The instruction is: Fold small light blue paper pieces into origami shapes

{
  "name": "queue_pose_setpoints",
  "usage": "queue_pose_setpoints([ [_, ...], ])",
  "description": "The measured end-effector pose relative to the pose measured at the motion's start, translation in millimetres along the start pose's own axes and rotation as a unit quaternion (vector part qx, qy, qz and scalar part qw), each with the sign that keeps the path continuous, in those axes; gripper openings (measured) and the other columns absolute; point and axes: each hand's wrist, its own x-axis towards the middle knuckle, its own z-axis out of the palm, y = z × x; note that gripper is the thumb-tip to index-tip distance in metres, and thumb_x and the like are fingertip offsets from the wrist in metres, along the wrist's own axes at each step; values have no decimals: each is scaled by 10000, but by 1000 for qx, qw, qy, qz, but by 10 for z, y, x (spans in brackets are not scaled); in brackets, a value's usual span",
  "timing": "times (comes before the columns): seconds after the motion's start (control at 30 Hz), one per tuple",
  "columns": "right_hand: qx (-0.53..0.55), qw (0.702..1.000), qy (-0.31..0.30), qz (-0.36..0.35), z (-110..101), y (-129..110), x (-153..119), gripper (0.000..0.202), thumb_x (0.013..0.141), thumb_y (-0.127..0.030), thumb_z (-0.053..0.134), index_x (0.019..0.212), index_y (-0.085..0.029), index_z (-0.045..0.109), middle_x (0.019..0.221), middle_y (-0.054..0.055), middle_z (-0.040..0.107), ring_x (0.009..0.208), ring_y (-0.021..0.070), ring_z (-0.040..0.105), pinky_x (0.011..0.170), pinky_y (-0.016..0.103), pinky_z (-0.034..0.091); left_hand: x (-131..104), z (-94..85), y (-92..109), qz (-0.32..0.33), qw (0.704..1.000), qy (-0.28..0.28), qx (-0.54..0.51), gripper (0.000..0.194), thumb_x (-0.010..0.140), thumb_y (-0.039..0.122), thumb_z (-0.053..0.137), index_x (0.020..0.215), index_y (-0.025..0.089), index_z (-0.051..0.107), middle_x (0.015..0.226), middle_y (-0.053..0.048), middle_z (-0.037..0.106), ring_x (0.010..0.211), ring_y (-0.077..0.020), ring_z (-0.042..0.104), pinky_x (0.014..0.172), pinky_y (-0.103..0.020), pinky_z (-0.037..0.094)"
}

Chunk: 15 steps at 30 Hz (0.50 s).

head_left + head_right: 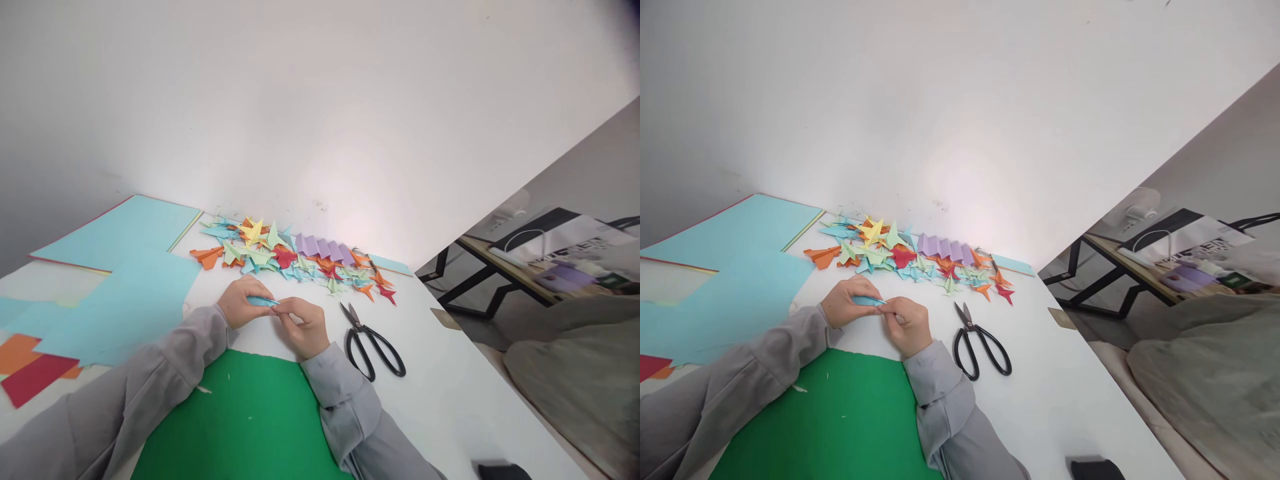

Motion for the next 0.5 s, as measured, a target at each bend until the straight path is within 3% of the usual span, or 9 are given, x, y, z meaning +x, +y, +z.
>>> queue_pose_setpoints([
  [0.5,16,999,-12,35,30,61,-42,232,708,-44,481,715,-201,652,674,28,682,661,143,639,627,265,520,-2,9,28,-68,997,18,-15,131,516,247,747,597,166,683,602,-37,626,647,-157,557,617,-258,455],
])
